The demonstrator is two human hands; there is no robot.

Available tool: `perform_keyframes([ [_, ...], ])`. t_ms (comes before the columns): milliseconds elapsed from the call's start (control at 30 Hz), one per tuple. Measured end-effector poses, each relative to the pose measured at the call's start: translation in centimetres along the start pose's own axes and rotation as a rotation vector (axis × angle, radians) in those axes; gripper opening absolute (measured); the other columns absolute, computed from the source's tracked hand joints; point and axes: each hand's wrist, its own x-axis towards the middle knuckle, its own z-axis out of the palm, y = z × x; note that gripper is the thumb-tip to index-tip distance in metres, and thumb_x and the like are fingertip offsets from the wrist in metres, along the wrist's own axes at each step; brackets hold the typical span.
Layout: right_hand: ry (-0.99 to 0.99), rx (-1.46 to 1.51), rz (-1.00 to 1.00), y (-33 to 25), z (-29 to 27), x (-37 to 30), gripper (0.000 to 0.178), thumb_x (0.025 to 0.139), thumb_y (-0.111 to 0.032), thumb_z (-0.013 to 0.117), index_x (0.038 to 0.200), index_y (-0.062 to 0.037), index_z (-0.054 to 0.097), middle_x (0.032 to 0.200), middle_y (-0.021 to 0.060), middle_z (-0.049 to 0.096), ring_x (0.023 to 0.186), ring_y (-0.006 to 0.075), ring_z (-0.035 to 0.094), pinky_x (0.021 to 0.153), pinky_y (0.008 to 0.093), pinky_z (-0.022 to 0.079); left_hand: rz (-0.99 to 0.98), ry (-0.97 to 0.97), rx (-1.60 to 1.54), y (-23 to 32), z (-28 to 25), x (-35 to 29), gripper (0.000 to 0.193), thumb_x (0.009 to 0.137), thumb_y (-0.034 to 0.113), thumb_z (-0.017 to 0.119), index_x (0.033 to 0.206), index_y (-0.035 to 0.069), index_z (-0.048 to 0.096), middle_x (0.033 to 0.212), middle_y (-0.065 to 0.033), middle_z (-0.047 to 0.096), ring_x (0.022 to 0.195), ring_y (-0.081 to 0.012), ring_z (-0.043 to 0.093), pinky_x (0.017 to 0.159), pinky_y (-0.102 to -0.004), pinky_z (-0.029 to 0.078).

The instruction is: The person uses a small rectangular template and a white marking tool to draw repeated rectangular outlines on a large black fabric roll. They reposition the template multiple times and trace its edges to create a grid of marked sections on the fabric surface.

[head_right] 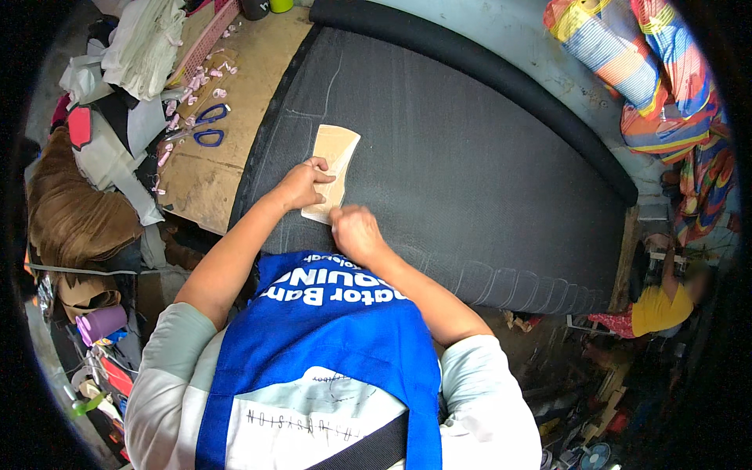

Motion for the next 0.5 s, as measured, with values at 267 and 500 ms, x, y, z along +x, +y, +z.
perform_keyframes([
  [267, -0.044, 0.292, -0.236, -1.4, 1.6, 2.6, 0.009, 0.08, -0.01, 0.053, 0.079, -0.0016, 0.055, 0.071, 0.0175, 0.06, 0.071, 0.0356, 0.06, 0.062, 0.0429, 0.049, -0.022, -0.045, -0.087, -0.1, -0.3, -0.1, 0.046, 0.057, 0.0, 0.074, 0.103, 0.005, 0.067, 0.114, -0.0081, 0.047, 0.074, -0.0163, 0.062, 0.073, -0.0276, 0.051],
  [500, -0.455, -0.019, -0.22, -1.4, -1.1, 2.1, 0.015, 0.077, -0.01, 0.053, 0.086, 0.0011, 0.058, 0.077, 0.0175, 0.061, 0.073, 0.0342, 0.061, 0.064, 0.0425, 0.05, 0.041, -0.057, -0.082, -0.6, -0.1, -0.2, 0.045, 0.06, -0.002, 0.073, 0.103, 0.008, 0.067, 0.115, -0.0072, 0.045, 0.06, -0.012, 0.058, 0.064, -0.0252, 0.052],
])
